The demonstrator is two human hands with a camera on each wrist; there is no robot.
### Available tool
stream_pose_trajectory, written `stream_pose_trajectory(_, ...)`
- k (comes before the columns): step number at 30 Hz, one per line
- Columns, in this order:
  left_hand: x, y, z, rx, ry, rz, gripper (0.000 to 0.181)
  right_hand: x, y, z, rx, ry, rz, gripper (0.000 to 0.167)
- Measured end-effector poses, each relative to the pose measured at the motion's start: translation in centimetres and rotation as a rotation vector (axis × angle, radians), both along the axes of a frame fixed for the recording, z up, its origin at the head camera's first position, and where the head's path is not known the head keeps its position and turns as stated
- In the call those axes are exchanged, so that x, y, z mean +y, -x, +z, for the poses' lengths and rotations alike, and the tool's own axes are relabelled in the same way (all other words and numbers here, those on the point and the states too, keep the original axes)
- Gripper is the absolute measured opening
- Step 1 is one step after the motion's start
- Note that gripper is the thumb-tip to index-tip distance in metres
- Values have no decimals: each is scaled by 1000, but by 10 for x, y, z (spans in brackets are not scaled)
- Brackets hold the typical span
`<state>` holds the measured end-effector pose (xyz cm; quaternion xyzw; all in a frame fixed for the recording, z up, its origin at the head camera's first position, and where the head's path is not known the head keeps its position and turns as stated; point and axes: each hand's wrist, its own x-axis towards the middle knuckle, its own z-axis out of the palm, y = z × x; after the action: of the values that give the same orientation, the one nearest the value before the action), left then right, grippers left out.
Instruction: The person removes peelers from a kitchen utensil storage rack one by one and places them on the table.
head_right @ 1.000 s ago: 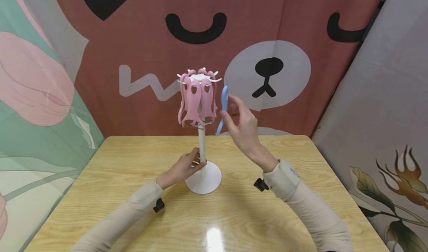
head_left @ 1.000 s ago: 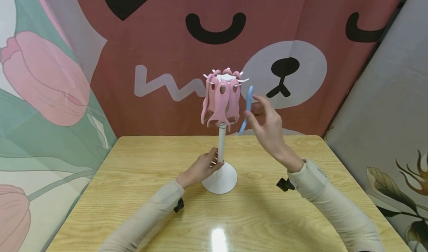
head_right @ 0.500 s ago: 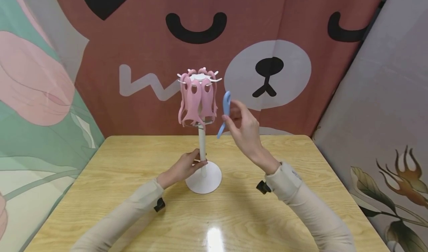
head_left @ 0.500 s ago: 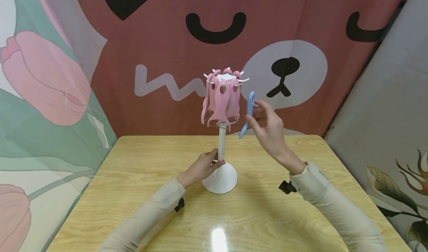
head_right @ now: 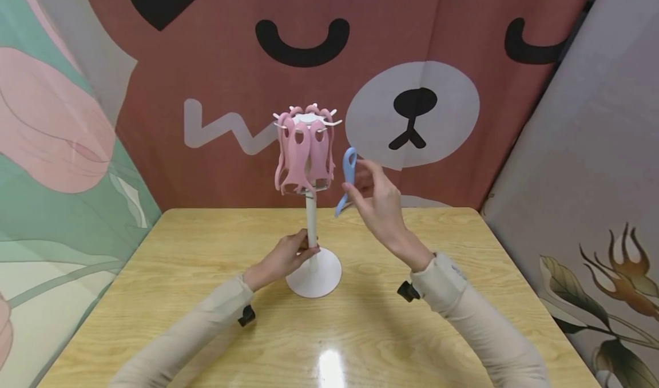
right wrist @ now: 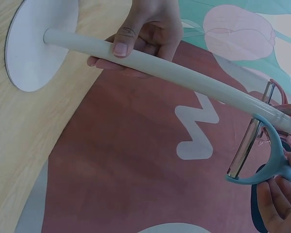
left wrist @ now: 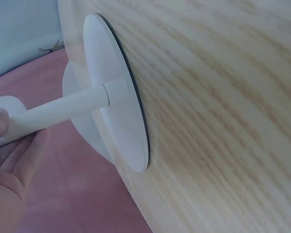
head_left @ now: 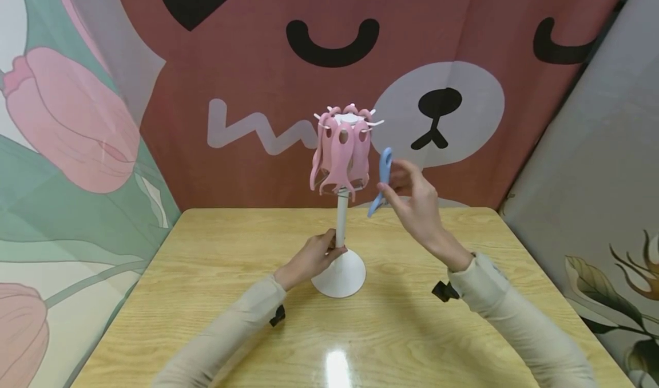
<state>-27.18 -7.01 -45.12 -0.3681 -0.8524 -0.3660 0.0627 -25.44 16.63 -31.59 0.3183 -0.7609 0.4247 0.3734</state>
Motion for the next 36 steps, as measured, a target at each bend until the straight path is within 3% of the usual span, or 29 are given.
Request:
stream_pose_trajectory(11,0,-1,-2,-58,-8,-12,26,2,-1,-10,-33,-30,-25,51)
stream_pose_trajectory(25,0,1,1,-2,13,-10,23,2,-1,-21,-55,-75,-30,51)
stream_pose_trajectory(36,-1,2,1,-7,21,-6,23,3,-2,-26,-97,-103,-67,51)
